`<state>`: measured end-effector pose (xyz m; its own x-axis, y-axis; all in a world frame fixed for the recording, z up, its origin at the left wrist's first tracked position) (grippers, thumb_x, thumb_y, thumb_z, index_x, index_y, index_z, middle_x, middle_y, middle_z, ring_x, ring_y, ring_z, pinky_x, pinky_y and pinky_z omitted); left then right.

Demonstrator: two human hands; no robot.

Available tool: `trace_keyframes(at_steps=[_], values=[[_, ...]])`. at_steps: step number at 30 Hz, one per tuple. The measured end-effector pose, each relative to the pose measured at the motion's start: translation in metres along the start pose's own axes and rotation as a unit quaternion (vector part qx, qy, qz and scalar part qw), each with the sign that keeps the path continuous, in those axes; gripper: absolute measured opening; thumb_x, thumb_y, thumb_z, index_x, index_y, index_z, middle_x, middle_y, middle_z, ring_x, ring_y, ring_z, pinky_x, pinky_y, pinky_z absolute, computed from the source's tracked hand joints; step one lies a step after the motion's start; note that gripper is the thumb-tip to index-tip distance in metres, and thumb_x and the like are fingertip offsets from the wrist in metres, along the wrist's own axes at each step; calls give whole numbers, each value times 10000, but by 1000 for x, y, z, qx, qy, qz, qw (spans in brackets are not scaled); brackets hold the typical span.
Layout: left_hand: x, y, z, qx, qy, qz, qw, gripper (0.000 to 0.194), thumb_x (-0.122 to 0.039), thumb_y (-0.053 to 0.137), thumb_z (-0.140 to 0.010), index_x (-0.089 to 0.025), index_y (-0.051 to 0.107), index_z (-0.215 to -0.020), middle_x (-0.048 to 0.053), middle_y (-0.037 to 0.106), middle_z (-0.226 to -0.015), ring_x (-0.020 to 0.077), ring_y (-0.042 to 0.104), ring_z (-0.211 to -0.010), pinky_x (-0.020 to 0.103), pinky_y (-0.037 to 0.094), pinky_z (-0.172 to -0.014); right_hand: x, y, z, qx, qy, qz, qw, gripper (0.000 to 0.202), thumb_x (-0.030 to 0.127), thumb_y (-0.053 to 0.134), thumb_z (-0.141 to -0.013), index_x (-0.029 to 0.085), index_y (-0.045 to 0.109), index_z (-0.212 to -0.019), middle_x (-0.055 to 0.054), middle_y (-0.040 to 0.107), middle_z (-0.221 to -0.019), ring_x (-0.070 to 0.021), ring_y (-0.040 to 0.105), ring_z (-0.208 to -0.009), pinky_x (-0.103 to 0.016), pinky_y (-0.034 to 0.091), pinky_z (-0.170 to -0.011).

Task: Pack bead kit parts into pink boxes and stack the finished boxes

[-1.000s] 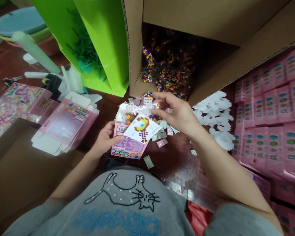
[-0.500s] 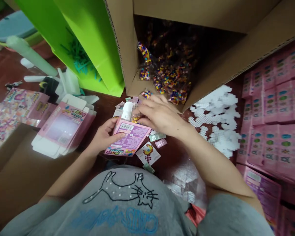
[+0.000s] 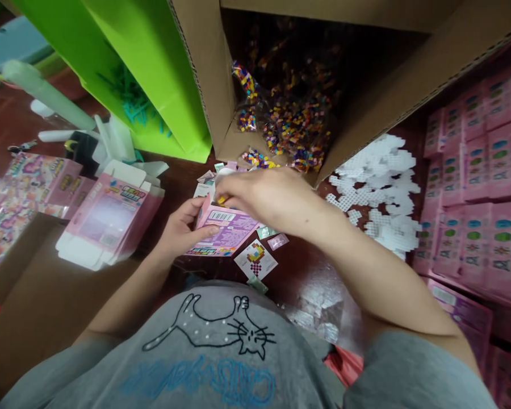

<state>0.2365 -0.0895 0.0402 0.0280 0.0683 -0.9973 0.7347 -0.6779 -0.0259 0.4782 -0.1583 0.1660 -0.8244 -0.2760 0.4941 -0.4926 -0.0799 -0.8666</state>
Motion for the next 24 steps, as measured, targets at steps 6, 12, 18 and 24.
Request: trace_keyframes(at_steps=[6, 12, 18, 24], values=[[-6, -17, 12, -49, 7, 8, 999, 619, -440, 1037, -797, -213, 744, -1293, 70, 843, -1156, 218, 789, -1020, 345, 649, -962, 31, -20, -26, 32, -77, 89, 993, 347, 395, 541, -1147, 294, 749, -1406, -82, 800, -1332, -310, 722, -1247, -460, 563, -1044], [-10, -30, 21, -78, 49, -61, 994, 593, -468, 1047, -771, -235, 737, -1220, 7, 788, -1043, 190, 751, -915, 341, 650, -881, 62, -15, -39, 120, -98, 210, 965, 368, 353, 432, -1203, 270, 769, -1079, -40, 797, -1101, -322, 692, -1225, -624, 474, -1180], [-19, -33, 28, -82, 72, -109, 988, 638, -443, 1048, -785, -237, 754, -1313, 42, 816, -1141, 220, 774, -999, 356, 640, -931, 72, -42, -29, 59, -83, 260, 960, 410, 441, 380, -1177, 373, 768, -1064, -91, 783, -983, -339, 703, -1164, -566, 550, -1063], [-40, -22, 28, -60, 130, -153, 978, 580, -421, 1033, -824, -257, 775, -1318, 32, 829, -1091, 201, 781, -926, 352, 656, -918, 90, -37, -26, 122, -136, 199, 963, 415, 257, 391, -1110, 306, 767, -943, -106, 783, -949, -371, 734, -1087, -606, 605, -913]])
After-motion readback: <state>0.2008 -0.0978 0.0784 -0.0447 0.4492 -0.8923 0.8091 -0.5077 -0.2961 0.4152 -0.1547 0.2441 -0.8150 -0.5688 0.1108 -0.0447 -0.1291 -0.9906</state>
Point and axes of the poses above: each hand's wrist, its own z-axis away from the middle knuckle, its own y-axis out of the palm, x = y × z, the point moved 2 cm from there along -z, towards the middle knuckle
